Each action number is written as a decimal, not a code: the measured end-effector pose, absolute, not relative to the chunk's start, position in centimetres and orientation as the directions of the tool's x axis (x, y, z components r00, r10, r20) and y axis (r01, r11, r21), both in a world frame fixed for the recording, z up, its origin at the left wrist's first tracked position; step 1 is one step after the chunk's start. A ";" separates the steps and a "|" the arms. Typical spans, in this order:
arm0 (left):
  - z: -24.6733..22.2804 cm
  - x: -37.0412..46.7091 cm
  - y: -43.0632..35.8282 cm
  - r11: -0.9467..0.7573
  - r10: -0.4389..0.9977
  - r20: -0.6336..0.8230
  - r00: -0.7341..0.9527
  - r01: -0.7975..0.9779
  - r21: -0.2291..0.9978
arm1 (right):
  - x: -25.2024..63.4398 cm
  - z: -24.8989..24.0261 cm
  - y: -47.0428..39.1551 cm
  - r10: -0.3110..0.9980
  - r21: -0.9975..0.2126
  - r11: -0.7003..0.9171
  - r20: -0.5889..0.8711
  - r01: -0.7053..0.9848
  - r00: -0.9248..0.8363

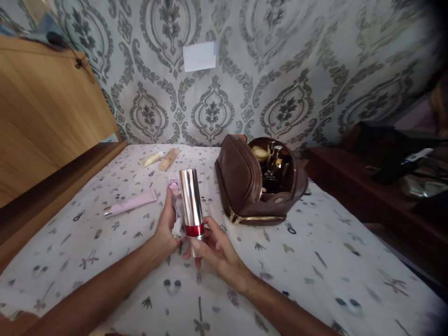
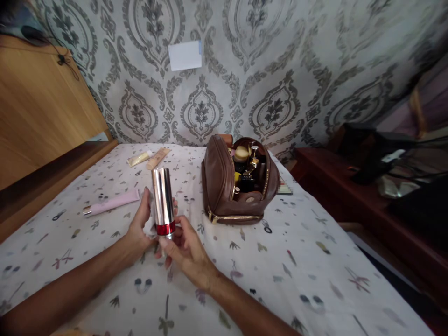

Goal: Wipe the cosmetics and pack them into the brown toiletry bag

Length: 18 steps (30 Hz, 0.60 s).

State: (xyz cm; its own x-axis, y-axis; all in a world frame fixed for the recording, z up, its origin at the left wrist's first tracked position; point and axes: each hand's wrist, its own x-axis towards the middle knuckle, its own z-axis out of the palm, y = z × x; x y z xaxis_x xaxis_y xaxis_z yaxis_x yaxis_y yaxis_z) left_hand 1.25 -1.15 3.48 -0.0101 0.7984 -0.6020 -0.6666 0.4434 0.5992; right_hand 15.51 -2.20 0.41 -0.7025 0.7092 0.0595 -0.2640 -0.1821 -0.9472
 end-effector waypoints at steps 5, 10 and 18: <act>3.3 2.2 -1.2 0.416 0.820 -0.566 -0.085 -0.590 0.692 | 15.5 0.2 -2.0 0.760 -0.951 -0.146 0.068 -0.272 -0.647; 2.7 3.3 -1.9 0.295 0.920 -0.388 -0.063 -0.541 0.788 | 15.5 0.0 -1.2 0.845 -0.952 -0.088 0.084 -0.292 -0.528; 2.5 2.5 -1.2 0.049 0.926 -0.277 -0.258 -0.642 0.765 | 15.3 -0.8 -1.0 0.932 -0.996 0.083 0.093 -0.042 -0.351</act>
